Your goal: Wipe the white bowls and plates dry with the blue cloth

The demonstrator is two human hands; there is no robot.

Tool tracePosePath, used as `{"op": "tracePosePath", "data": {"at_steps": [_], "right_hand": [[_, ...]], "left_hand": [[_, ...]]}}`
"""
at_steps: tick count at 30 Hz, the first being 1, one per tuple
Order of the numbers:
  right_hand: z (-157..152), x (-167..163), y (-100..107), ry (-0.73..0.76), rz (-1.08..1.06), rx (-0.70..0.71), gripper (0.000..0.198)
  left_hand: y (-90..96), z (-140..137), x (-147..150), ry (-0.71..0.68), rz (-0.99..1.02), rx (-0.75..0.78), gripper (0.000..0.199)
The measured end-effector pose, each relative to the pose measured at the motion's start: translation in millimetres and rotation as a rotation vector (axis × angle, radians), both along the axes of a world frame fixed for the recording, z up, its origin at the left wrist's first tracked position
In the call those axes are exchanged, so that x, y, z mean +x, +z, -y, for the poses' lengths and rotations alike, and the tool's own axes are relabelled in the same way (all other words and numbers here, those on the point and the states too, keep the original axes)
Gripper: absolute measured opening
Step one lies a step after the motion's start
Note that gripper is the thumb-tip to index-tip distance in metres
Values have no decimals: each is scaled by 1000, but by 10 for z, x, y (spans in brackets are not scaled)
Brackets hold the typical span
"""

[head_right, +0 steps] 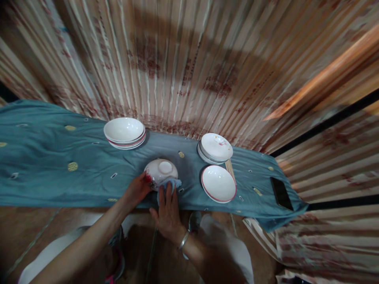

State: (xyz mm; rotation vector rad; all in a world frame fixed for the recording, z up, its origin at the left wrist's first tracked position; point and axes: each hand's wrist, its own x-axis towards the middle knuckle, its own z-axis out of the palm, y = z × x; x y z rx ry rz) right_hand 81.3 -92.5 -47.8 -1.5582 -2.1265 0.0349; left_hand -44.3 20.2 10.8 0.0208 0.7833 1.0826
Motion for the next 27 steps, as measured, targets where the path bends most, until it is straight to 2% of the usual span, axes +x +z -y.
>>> {"op": "tracePosePath", "data": {"at_steps": [5, 9, 13, 18, 27], "right_hand": [[-8, 43, -4, 77, 87, 13, 80], [-50, 52, 98, 149, 146, 7, 68], [-128, 39, 257, 231, 191, 2, 57], [-314, 14, 426, 265, 225, 30, 47], [-560, -102, 531, 285, 268, 87, 40]], "left_hand": [[128, 38, 53, 4, -67, 10, 38], [166, 35, 80, 55, -92, -2, 38], [139, 15, 88, 70, -80, 0, 33], [75, 14, 84, 99, -155, -70, 31], [-28, 16, 56, 155, -111, -49, 36]]}}
